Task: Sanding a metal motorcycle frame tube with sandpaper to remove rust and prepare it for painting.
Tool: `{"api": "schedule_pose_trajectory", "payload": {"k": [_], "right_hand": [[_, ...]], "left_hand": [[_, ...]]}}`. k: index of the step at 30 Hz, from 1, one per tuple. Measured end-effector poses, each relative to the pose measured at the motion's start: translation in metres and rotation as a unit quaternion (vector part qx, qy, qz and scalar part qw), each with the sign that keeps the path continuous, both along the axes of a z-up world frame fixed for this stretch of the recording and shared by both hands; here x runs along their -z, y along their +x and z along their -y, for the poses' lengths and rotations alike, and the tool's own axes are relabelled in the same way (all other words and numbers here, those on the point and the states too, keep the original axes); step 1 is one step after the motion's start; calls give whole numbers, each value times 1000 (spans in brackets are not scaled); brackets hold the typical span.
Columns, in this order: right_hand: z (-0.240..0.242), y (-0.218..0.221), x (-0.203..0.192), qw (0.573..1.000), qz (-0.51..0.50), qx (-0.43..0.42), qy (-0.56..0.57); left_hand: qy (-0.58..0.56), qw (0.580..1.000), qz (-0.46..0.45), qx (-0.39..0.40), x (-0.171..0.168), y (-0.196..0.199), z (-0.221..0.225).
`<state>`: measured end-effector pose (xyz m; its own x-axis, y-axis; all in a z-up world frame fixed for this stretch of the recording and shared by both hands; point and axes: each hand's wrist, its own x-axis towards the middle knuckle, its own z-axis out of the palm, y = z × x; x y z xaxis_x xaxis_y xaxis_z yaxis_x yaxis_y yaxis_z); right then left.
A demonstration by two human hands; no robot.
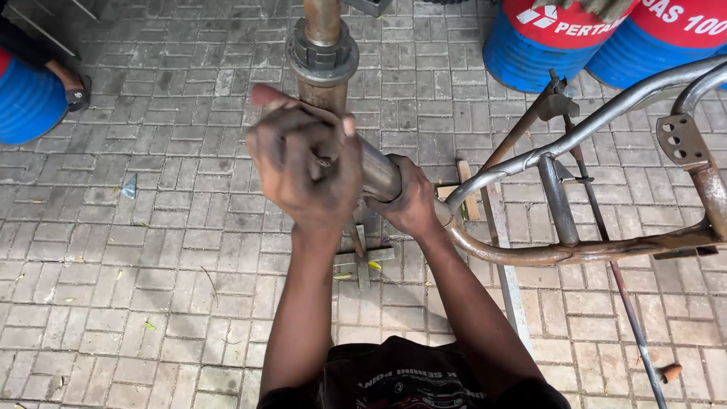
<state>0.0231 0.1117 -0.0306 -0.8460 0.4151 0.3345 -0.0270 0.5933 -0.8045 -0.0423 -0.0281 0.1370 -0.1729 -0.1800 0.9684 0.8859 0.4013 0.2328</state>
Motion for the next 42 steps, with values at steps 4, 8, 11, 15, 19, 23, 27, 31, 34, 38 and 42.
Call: {"api": "schedule_pose_trajectory", "payload": {"k": [4, 8, 11, 15, 19, 23, 27, 31, 34, 38, 42], "right_hand": [[1, -3, 2, 1000, 4, 3, -4], [4, 1, -13, 998, -53, -9, 35], [5, 5, -19, 994, -88, -26, 66], [4, 3, -17, 993, -86, -21, 75], [5, 3, -18, 993, -93, -17, 77], [5, 2, -16, 992, -104, -31, 65], [3, 4, -15, 993, -97, -30, 62], [7, 3, -20, 991, -114, -36, 65], [9, 3, -23, 993, -93, -13, 73], [7, 5, -24, 993, -98, -20, 65], [7, 4, -18, 993, -93, -19, 71]], "left_hand": [[26, 997, 60, 38, -16, 0, 8], [74, 922, 274, 262, -9, -4, 17], [-43, 892, 314, 322, -21, -4, 24], [-141, 844, 346, 384, -37, -2, 24], [-118, 873, 290, 373, -62, -6, 11], [-148, 922, 213, 288, -73, -13, 2], [-108, 913, 292, 264, -41, -1, 4], [-125, 922, 296, 215, -51, -5, 3], [-109, 943, 232, 214, -74, -5, -6], [-67, 946, 266, 171, -54, 9, -6], [-81, 928, 323, 165, -45, 11, 3]]}}
